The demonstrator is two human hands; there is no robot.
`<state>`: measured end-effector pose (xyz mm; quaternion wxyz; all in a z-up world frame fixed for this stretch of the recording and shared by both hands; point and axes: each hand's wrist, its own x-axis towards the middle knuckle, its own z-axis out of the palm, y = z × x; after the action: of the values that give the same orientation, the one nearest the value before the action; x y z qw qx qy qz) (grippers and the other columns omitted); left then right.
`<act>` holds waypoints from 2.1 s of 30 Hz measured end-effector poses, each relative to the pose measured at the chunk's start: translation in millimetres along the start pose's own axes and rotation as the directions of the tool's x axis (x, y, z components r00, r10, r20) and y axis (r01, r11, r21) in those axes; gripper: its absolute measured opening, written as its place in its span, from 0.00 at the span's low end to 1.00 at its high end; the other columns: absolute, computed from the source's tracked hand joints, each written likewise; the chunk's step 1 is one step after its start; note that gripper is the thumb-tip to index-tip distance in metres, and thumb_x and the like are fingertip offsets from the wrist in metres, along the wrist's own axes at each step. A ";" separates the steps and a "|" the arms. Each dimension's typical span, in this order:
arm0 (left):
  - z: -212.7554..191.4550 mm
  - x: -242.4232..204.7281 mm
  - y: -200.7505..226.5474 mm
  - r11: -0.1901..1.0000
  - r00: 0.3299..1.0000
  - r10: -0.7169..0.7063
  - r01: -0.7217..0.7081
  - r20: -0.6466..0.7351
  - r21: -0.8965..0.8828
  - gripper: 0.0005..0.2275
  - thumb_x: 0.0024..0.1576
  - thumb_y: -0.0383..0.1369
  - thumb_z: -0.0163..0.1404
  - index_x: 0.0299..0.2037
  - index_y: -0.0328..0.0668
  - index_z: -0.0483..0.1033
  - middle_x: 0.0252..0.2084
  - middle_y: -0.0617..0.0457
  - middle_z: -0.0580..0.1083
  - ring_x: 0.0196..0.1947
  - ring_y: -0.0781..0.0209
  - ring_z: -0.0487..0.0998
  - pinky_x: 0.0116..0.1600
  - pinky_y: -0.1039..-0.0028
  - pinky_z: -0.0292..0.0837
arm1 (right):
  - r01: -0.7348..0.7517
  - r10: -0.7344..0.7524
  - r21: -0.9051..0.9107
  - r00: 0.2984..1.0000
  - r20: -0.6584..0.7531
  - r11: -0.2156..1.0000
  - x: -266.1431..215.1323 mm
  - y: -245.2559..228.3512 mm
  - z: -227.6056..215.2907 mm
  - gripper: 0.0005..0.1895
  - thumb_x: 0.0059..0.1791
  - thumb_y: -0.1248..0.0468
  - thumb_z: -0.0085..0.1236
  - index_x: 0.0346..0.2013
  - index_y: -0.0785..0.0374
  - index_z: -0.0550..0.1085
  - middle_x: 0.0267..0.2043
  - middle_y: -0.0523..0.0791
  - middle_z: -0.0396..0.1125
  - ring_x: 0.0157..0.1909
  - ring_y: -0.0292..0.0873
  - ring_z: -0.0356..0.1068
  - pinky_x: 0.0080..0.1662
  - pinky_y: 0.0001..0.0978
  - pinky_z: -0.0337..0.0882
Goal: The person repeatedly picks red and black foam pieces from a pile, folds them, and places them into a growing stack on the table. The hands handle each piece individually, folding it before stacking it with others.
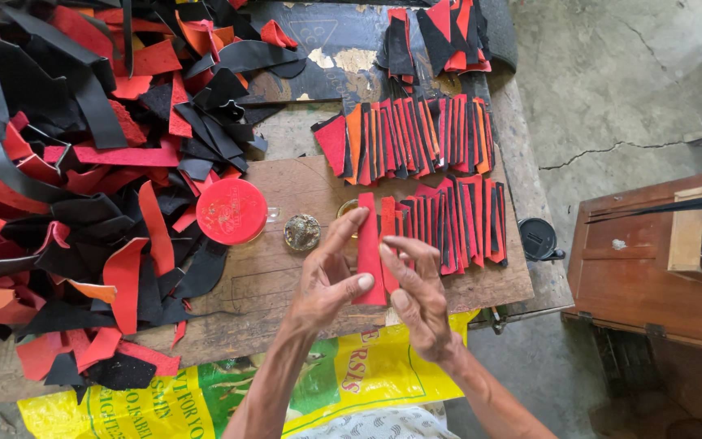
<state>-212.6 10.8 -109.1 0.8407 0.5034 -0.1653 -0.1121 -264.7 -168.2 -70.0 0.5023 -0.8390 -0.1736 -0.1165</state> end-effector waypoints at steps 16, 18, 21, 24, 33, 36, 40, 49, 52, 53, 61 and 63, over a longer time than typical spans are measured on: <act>-26.7 157.6 -5.8 0.951 0.960 0.017 0.071 -0.279 0.300 0.31 0.53 0.18 0.55 0.70 0.37 0.63 0.62 0.38 0.70 0.57 0.49 0.76 0.53 0.68 0.79 | 0.012 -0.066 -0.161 0.941 -0.332 0.987 11.1 47.5 -34.6 0.15 0.55 0.62 0.48 0.52 0.61 0.78 0.57 0.48 0.69 0.63 0.50 0.62 0.65 0.42 0.63; -43.0 229.0 -21.9 0.762 0.964 0.263 -0.185 -0.035 0.620 0.30 0.51 0.14 0.54 0.67 0.32 0.66 0.64 0.46 0.67 0.60 0.56 0.74 0.55 0.71 0.79 | -0.069 0.031 -0.100 0.938 -0.345 0.993 11.9 51.7 -36.0 0.16 0.53 0.63 0.49 0.52 0.64 0.77 0.57 0.49 0.68 0.61 0.50 0.63 0.63 0.41 0.64; -60.5 313.3 -54.1 0.828 0.997 0.077 -0.075 0.020 0.556 0.29 0.47 0.15 0.52 0.64 0.33 0.67 0.62 0.48 0.67 0.55 0.57 0.77 0.45 0.73 0.80 | -0.061 0.009 -0.152 0.948 -0.319 0.987 12.3 58.8 -35.6 0.16 0.52 0.64 0.51 0.52 0.65 0.77 0.57 0.48 0.68 0.61 0.49 0.64 0.64 0.42 0.64; -72.1 356.9 -96.0 0.765 0.997 0.064 -0.029 -0.031 0.643 0.26 0.46 0.16 0.55 0.59 0.32 0.72 0.61 0.49 0.70 0.55 0.57 0.77 0.47 0.73 0.80 | -0.090 0.033 -0.167 0.948 -0.316 0.982 11.3 70.1 -38.1 0.16 0.51 0.65 0.52 0.52 0.65 0.76 0.57 0.48 0.69 0.62 0.49 0.64 0.64 0.42 0.63; -93.6 422.9 -169.4 0.577 0.999 0.039 -0.035 0.015 0.816 0.26 0.44 0.22 0.62 0.56 0.33 0.74 0.57 0.43 0.72 0.61 0.46 0.72 0.66 0.67 0.64 | -0.173 0.124 -0.118 0.933 -0.338 0.978 16.4 101.4 -45.1 0.16 0.52 0.63 0.54 0.53 0.65 0.76 0.55 0.47 0.69 0.61 0.49 0.66 0.63 0.43 0.66; -93.2 427.2 -173.7 0.535 0.999 0.025 -0.049 0.042 0.843 0.25 0.44 0.23 0.61 0.56 0.32 0.74 0.56 0.42 0.72 0.61 0.46 0.72 0.66 0.66 0.65 | -0.182 0.131 -0.125 0.934 -0.333 0.975 19.6 106.4 -47.5 0.17 0.52 0.63 0.54 0.53 0.65 0.76 0.55 0.48 0.69 0.61 0.49 0.65 0.62 0.43 0.66; -84.6 428.5 -169.7 0.388 0.995 -0.103 0.048 -0.008 0.920 0.25 0.46 0.22 0.56 0.58 0.32 0.72 0.58 0.40 0.68 0.55 0.41 0.75 0.60 0.62 0.71 | -0.184 0.134 -0.119 0.931 -0.340 0.976 22.6 111.5 -47.0 0.17 0.52 0.62 0.54 0.53 0.65 0.76 0.55 0.48 0.70 0.60 0.49 0.66 0.62 0.43 0.66; -68.7 425.1 -148.1 0.026 0.968 -0.233 -0.085 0.088 0.996 0.18 0.49 0.27 0.57 0.50 0.31 0.72 0.54 0.35 0.63 0.42 0.36 0.77 0.48 0.52 0.76 | -0.189 0.149 -0.080 0.922 -0.358 0.979 29.1 123.1 -45.0 0.17 0.52 0.62 0.53 0.53 0.66 0.76 0.54 0.49 0.70 0.60 0.49 0.66 0.62 0.43 0.66; -73.2 439.6 -148.8 0.037 0.963 -0.232 -0.130 0.135 0.991 0.17 0.51 0.29 0.59 0.50 0.33 0.73 0.53 0.35 0.65 0.42 0.37 0.77 0.49 0.54 0.76 | -0.185 0.146 -0.075 0.921 -0.360 0.980 31.5 127.3 -46.6 0.17 0.52 0.62 0.53 0.53 0.67 0.76 0.55 0.49 0.70 0.60 0.49 0.66 0.62 0.43 0.66; -73.3 445.6 -152.0 0.077 0.967 -0.210 -0.129 0.142 0.989 0.16 0.53 0.30 0.58 0.50 0.35 0.74 0.53 0.36 0.66 0.43 0.39 0.78 0.50 0.56 0.76 | -0.183 0.145 -0.074 0.921 -0.363 0.980 30.6 128.1 -47.3 0.17 0.52 0.62 0.53 0.53 0.67 0.76 0.55 0.50 0.69 0.61 0.49 0.66 0.63 0.43 0.65; -44.6 500.5 -208.3 -0.022 0.993 -0.076 -0.097 0.095 0.995 0.34 0.49 0.39 0.64 0.63 0.32 0.62 0.57 0.41 0.71 0.63 0.39 0.65 0.63 0.43 0.58 | -0.206 0.185 -0.010 0.900 -0.396 0.979 26.9 140.2 -45.3 0.17 0.52 0.63 0.53 0.53 0.70 0.76 0.56 0.51 0.69 0.61 0.50 0.65 0.63 0.44 0.65; -45.5 509.0 -222.6 -0.012 0.992 -0.064 -0.106 0.105 0.994 0.45 0.46 0.42 0.66 0.68 0.25 0.53 0.59 0.35 0.68 0.65 0.33 0.60 0.62 0.36 0.52 | -0.210 0.204 0.031 0.891 -0.406 0.977 25.4 142.6 -44.2 0.17 0.52 0.63 0.54 0.53 0.70 0.76 0.56 0.52 0.69 0.61 0.51 0.64 0.62 0.44 0.66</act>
<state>268.7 -237.2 -241.7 0.2223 0.9413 -0.2532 0.0215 -184.2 -264.9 -154.3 0.5311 -0.8134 0.0259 -0.2358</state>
